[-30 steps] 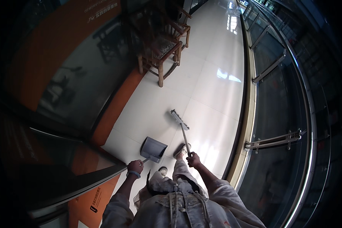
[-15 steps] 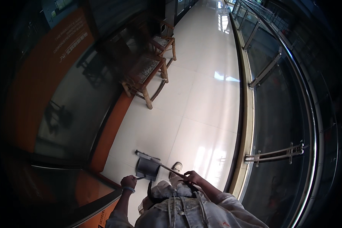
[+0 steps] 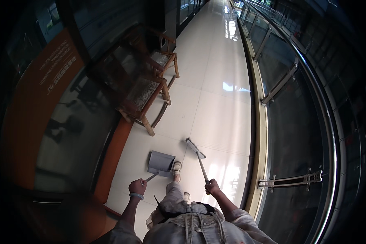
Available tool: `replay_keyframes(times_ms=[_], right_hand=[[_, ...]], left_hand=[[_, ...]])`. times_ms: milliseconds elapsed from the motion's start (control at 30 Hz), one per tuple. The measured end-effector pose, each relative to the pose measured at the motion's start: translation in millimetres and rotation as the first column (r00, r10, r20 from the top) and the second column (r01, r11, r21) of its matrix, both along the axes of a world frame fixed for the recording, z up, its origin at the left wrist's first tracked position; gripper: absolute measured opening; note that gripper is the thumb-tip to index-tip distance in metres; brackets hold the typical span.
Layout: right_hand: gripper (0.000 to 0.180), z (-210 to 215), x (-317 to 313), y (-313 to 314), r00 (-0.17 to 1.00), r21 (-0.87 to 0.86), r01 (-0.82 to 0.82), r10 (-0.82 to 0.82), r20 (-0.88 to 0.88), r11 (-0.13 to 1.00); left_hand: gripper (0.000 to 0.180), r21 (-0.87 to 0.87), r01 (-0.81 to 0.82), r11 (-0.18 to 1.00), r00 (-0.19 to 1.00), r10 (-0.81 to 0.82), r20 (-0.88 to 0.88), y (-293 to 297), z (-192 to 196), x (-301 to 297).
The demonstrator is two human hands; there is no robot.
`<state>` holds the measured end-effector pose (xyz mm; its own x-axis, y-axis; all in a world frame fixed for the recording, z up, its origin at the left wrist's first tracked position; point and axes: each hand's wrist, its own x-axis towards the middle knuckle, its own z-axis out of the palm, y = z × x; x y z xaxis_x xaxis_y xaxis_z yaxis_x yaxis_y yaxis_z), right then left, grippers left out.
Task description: Sweeping the floor of a hallway using a broom and dustpan.
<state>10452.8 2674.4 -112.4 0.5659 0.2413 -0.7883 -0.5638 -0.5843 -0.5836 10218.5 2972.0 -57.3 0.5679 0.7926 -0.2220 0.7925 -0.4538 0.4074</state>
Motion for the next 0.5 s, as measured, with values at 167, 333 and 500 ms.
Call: replay_keyframes(times_ms=[167,333,500], right_hand=[[0.008,-11,70,9,0.966,0.076,0.135,-0.114,-0.231,0.988],[0.013,0,124,47,0.938,-0.057,0.265,-0.271,-0.216,0.963],[0.014,5,165,67,0.938,0.023,0.276,-0.264,-0.226,0.961]], left_hand=[[0.013,0.017,0.048,0.999,0.997,-0.048,0.055,48,-23,84],[0.014,-0.044,0.064,0.997,0.997,-0.062,0.042,85,-20,170],[0.016,-0.090,0.057,0.994,0.997,-0.053,0.054,115,-24,233]])
